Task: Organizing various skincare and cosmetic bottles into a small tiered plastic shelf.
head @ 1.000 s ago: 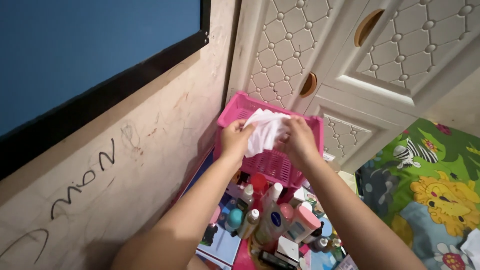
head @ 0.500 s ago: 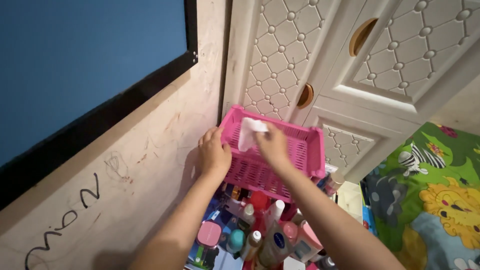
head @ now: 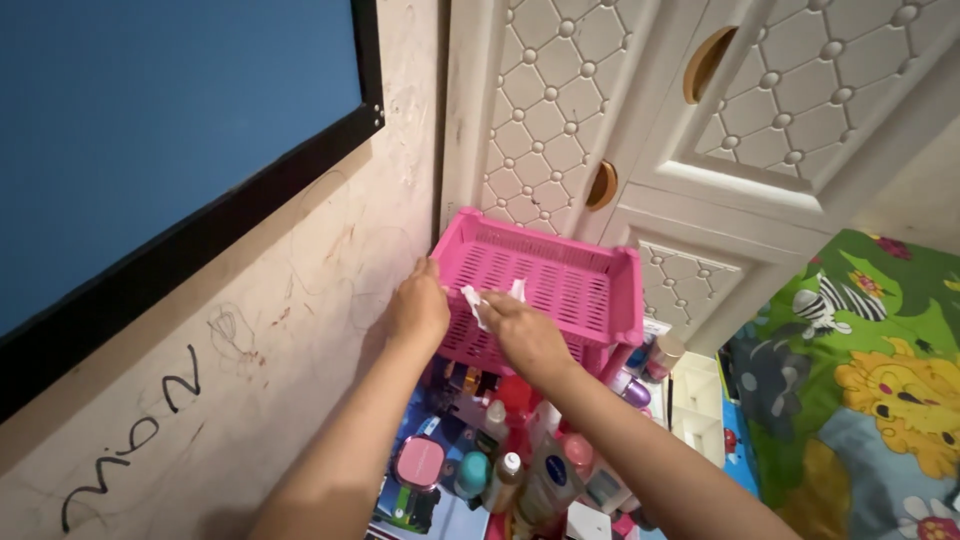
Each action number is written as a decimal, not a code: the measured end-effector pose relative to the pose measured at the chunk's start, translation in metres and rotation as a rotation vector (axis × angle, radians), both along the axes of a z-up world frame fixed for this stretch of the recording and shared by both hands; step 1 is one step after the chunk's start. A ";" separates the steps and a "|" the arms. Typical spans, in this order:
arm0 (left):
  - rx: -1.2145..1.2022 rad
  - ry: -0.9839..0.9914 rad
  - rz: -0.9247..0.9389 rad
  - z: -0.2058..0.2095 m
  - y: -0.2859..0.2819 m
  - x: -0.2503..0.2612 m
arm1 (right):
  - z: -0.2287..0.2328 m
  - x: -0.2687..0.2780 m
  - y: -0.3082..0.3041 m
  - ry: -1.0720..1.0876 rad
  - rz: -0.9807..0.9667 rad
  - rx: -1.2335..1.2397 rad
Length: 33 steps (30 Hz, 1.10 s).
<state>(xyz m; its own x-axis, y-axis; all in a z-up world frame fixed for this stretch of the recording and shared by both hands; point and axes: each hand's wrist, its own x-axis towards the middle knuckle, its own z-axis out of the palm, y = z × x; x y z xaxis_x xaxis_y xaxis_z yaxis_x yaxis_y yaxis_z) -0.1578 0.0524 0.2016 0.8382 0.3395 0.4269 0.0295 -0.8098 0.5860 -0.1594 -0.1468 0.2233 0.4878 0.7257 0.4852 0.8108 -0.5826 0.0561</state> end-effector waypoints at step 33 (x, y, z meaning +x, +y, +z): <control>-0.055 0.064 0.067 0.002 -0.001 0.006 | 0.043 -0.031 0.025 0.001 -0.242 -0.155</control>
<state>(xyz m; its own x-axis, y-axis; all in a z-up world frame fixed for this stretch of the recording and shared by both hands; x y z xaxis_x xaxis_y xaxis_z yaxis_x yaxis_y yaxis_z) -0.1523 0.0514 0.2037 0.8379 0.4170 0.3522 0.1212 -0.7713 0.6248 -0.1902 -0.1215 0.2666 0.6558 0.6540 0.3771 0.6497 -0.7434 0.1593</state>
